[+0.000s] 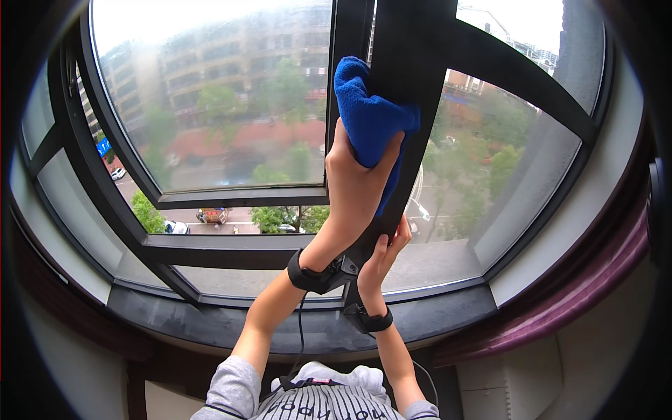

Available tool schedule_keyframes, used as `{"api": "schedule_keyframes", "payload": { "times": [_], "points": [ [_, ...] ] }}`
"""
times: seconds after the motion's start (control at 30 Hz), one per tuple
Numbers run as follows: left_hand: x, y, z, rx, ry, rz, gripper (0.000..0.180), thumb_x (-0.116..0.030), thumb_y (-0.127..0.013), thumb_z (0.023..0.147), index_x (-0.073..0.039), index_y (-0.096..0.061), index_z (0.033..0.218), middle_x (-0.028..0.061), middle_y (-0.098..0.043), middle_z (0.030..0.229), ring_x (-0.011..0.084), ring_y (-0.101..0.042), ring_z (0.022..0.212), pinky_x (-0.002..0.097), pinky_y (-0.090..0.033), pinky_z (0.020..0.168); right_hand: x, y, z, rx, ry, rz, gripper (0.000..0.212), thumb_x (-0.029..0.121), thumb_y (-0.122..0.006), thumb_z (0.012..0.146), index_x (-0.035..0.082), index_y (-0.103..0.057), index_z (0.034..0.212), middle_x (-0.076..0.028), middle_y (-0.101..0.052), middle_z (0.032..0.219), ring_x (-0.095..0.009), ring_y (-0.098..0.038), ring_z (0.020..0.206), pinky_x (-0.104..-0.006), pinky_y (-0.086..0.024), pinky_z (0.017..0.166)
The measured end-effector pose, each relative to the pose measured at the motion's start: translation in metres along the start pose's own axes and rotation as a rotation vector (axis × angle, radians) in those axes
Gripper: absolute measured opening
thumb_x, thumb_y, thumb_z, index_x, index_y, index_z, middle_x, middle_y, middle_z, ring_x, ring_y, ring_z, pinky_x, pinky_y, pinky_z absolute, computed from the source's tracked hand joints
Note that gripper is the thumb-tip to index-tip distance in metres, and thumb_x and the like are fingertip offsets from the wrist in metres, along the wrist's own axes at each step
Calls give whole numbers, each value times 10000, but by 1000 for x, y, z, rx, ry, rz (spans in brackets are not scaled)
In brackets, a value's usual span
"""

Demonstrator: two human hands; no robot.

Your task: Clean the window frame and glass using a blue cloth.

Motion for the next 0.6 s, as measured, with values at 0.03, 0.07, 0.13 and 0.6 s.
{"api": "schedule_keyframes", "payload": {
  "times": [0.03,0.07,0.13,0.6],
  "points": [
    [1,1,-4,-10,-23,-9,407,-173,-763,846,29,-556,1132,155,-696,876,236,-694,769,335,-535,722,1,1,0,-7,21,-10,502,295,-352,1045,2,-324,1452,-154,-346,1326,-267,-374,1251,-409,-302,1066],
    [4,3,-9,-12,-22,-7,407,-173,-763,846,29,-556,1132,155,-696,876,236,-694,769,335,-535,722,1,1,0,-4,20,-9,502,295,-352,1045,2,-324,1452,-154,-346,1326,-267,-374,1251,-409,-302,1066],
    [12,5,-23,14,47,3,382,-158,-781,843,45,-578,1094,94,-691,902,132,-651,811,262,-534,742,2,2,1,-8,16,-2,500,292,-345,1044,3,-322,1452,-156,-345,1327,-266,-374,1251,-410,-301,1068],
    [69,38,-124,179,226,168,445,-191,-768,828,23,-532,1139,207,-653,955,356,-683,829,394,-541,736,-3,0,-1,-44,-53,57,560,390,-302,1047,3,-348,1450,-160,-357,1358,-275,-356,1303,-419,-273,1094]
  ]
}}
Point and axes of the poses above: each hand's wrist, its own z-axis towards the middle knuckle, its own y-axis out of the back of the hand, x = y × z, the point moved 8 cm from there along z, towards the middle knuckle
